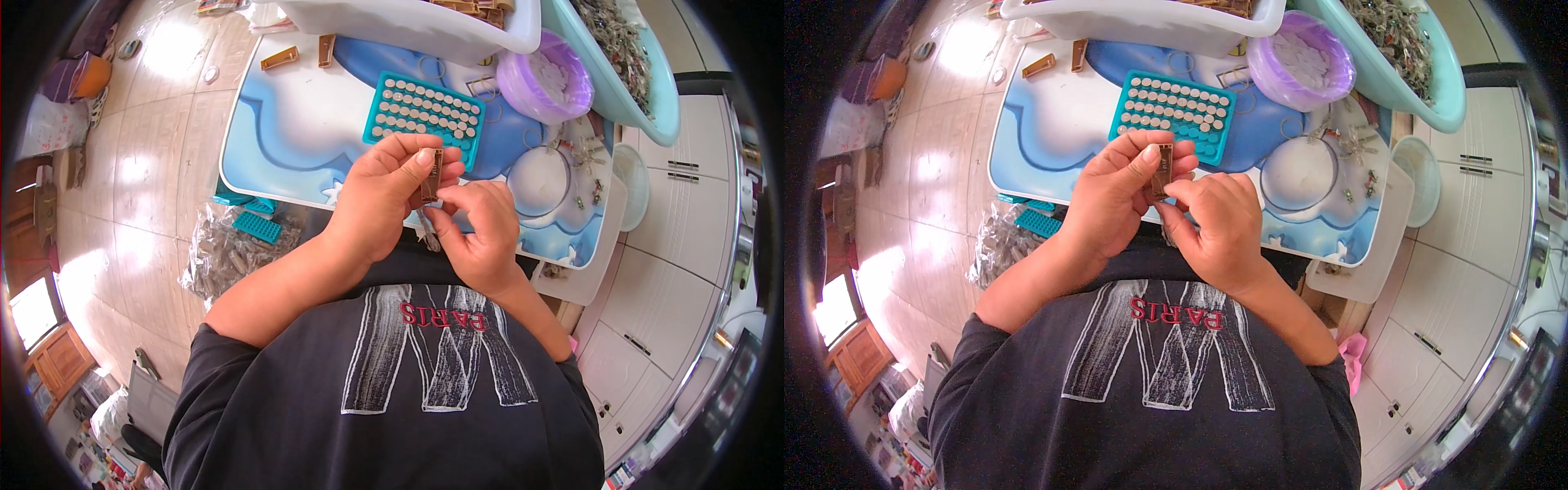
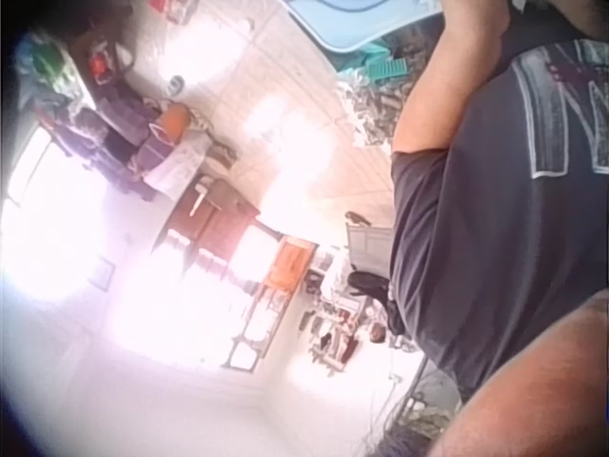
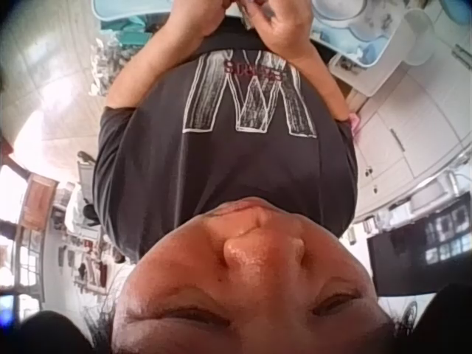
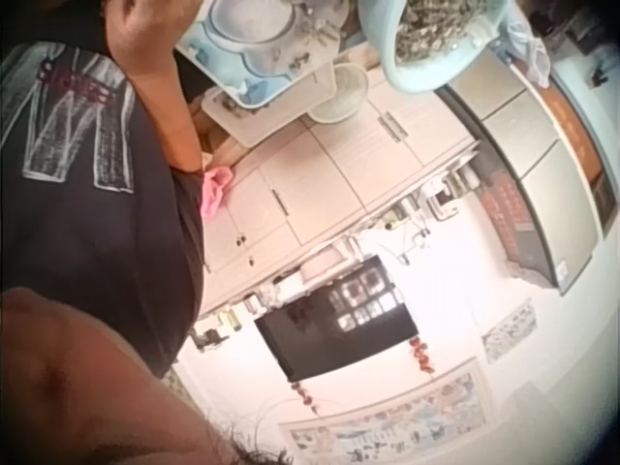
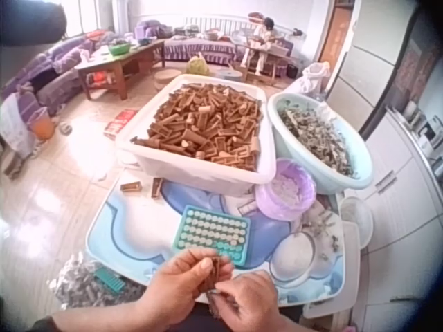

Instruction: The person assembles small metal rings onto cylindrical wooden plugs by hand, then places the assembled units into a sorting tray.

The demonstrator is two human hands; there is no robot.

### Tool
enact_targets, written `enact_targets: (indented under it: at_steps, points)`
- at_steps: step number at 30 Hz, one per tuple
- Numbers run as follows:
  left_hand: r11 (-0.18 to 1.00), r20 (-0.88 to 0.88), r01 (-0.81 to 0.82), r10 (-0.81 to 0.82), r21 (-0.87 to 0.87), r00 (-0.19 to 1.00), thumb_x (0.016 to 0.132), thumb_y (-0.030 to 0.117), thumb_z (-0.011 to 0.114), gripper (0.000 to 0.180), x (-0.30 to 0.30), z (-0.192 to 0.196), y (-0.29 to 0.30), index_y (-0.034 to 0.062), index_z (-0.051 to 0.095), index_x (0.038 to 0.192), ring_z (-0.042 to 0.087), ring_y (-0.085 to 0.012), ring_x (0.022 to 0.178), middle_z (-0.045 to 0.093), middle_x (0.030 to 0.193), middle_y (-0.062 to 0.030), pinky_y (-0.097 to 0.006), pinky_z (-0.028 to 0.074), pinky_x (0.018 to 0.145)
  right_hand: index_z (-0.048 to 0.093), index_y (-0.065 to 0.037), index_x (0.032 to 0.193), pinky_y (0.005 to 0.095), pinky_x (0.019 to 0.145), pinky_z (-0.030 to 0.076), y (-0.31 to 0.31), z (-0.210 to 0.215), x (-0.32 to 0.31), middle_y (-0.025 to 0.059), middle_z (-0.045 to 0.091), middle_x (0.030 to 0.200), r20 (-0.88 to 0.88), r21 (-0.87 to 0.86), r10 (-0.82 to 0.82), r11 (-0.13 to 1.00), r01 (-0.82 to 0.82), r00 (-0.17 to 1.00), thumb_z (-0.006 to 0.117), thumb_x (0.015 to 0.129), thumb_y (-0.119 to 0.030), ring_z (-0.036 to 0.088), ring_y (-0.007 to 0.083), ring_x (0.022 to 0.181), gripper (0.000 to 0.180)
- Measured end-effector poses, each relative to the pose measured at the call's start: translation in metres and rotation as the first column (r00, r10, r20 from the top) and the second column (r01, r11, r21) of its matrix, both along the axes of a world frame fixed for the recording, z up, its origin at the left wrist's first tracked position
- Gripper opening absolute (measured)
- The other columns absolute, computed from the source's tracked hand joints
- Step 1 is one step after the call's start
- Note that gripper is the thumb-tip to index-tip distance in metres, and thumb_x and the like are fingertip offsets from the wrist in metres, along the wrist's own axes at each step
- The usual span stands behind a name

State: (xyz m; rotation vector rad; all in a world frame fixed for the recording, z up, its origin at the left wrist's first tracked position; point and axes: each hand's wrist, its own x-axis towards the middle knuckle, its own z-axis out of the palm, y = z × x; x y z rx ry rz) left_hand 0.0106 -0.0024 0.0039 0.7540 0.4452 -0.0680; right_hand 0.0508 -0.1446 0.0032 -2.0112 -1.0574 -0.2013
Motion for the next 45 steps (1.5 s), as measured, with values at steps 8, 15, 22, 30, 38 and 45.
enact_targets:
  at_steps: [8, 15, 22, 30, 38, 45]
  points:
    - [1.0, -0.026, -0.015, 0.015, 0.003, 1.0, 0.095, 0.014, 0.048, 0.022, -0.002, -0.003, -0.001, 0.001, 0.051, 0.111, 0.061, -0.0221, 0.098, 0.06, 0.11, -0.015, -0.034, 0.051, 0.085, 0.064, -0.009, 0.084, 0.0336, 0.06, 0.035, 0.002, -0.005, 0.002, -0.001, 0.053, 0.067, 0.175, -0.098, 0.038, 0.995, -0.021, 0.984, 0.07, 0.071, -0.009, 0.052, 0.0186, 0.063, 0.015]
    - [0.998, -0.087, -0.036, 0.031, -0.054, 0.996, 0.094, 0.016, 0.049, 0.027, -0.004, -0.012, 0.006, 0.0, 0.05, 0.116, 0.062, -0.0186, 0.092, 0.061, 0.104, -0.0132, -0.029, 0.052, 0.079, 0.066, -0.009, 0.085, 0.0343, 0.06, 0.037, -0.001, -0.007, 0.026, 0.0011, 0.054, 0.069, 0.046, -0.055, -0.027, 0.998, 0.029, 0.999, 0.069, 0.072, -0.01, 0.052, 0.0205, 0.065, 0.013]
    - [0.994, -0.122, -0.035, 0.023, -0.102, 0.992, 0.095, 0.016, 0.048, 0.029, -0.004, -0.006, 0.009, -0.003, 0.048, 0.117, 0.063, -0.0192, 0.087, 0.061, 0.101, -0.0136, -0.031, 0.054, 0.08, 0.068, -0.011, 0.084, 0.0338, 0.063, 0.04, 0.005, -0.027, 0.063, 0.001, 0.056, 0.074, 0.213, -0.118, -0.228, 0.959, 0.256, 0.95, 0.071, 0.07, -0.011, 0.054, 0.02, 0.07, 0.015]
    - [0.984, -0.108, -0.03, 0.011, -0.176, 0.994, 0.096, 0.016, 0.046, 0.03, -0.003, -0.009, 0.012, -0.0036, 0.047, 0.118, 0.063, -0.0191, 0.088, 0.06, 0.102, -0.0136, -0.031, 0.053, 0.081, 0.063, -0.01, 0.074, 0.0339, 0.063, 0.04, 0.007, -0.025, 0.056, 0.0016, 0.057, 0.076, 0.222, -0.08, -0.184, 0.975, 0.205, 0.958, 0.073, 0.065, -0.008, 0.054, 0.0218, 0.071, 0.014]
    - [0.981, -0.086, -0.054, 0.038, -0.187, 0.996, 0.095, 0.014, 0.049, 0.029, -0.005, -0.012, 0.009, -0.0025, 0.049, 0.118, 0.061, -0.0151, 0.087, 0.06, 0.102, -0.0096, -0.029, 0.051, 0.083, 0.06, -0.008, 0.074, 0.0338, 0.063, 0.039, 0.021, -0.008, 0.03, 0.0031, 0.056, 0.076, 0.086, 0.048, -0.063, 0.997, 0.059, 0.994, 0.074, 0.064, -0.008, 0.053, 0.0224, 0.071, 0.017]
    - [0.986, -0.118, -0.054, 0.035, -0.155, 0.992, 0.094, 0.013, 0.05, 0.027, -0.005, -0.012, 0.009, -0.0016, 0.051, 0.117, 0.06, -0.0145, 0.087, 0.061, 0.101, -0.0085, -0.029, 0.051, 0.083, 0.062, -0.007, 0.077, 0.0337, 0.063, 0.041, 0.02, -0.016, 0.028, 0.0039, 0.057, 0.078, 0.063, 0.024, -0.011, 1.0, 0.009, 0.998, 0.072, 0.066, -0.006, 0.054, 0.0233, 0.071, 0.015]
